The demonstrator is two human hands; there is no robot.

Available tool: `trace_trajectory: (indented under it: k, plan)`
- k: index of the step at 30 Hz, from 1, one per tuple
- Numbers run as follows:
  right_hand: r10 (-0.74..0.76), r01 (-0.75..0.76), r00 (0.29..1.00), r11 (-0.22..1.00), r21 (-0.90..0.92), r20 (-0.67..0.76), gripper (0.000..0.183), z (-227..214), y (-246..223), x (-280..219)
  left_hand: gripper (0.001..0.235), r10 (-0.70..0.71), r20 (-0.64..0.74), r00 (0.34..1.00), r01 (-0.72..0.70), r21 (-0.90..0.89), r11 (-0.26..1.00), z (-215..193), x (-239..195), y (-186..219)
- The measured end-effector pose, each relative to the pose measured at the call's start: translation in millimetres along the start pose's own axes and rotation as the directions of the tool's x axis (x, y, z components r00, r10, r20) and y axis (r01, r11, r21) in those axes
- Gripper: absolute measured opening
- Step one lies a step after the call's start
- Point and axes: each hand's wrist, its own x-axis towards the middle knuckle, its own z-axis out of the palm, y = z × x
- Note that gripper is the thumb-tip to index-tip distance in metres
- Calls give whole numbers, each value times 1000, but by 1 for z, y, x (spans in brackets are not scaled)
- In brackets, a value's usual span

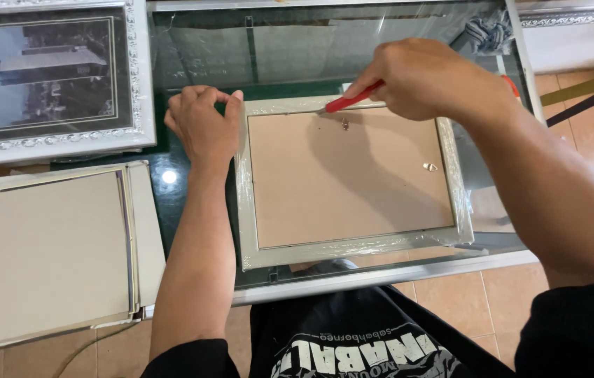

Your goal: Cleaning a picture frame glass and backing board before assembly.

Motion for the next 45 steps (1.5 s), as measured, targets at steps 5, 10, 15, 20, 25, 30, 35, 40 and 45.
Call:
trace_trajectory:
  k: [5, 10, 15, 20, 25, 30, 35, 40, 45]
  plan:
    - [154, -154, 988, 987, -39, 2, 29, 7, 63, -41, 23, -4, 34, 999, 4, -13, 1000, -2, 0, 3]
    - [343, -340, 939, 936, -92, 25, 30, 0, 91, -77, 23, -3, 46, 999, 4, -14, 1000, 0, -1, 0]
    - [611, -605, 787, 792, -81, 86, 33, 2, 98, -92, 24, -28, 50, 998, 28, -6, 1000, 1, 0, -2]
    - [603, -603, 797, 797, 8, 18, 38, 10, 78, -94, 24, -23, 61, 998, 24, -15, 1000, 0, 0, -2]
    - [610, -609, 792, 788, 89, 8, 39, 18, 63, -103, 25, -1, 60, 998, 2, -20, 1000, 0, 0, -3]
    - [623, -626, 778, 780, 17, 78, 39, 18, 37, -133, 25, -11, 64, 998, 12, -24, 1000, -1, -2, -2]
    - [692, -697, 672, 711, -89, 264, 39, 9, 3, -171, 25, -51, 82, 995, 54, -37, 998, -4, 0, 4]
    - [677, -665, 591, 716, -210, 438, 41, 11, -10, -209, 25, -32, 82, 996, 35, -31, 999, -2, -1, 0]
    - [521, -478, 823, 850, 221, -227, 41, 55, 36, -226, 25, -59, 67, 996, 62, -41, 997, -2, -1, 1]
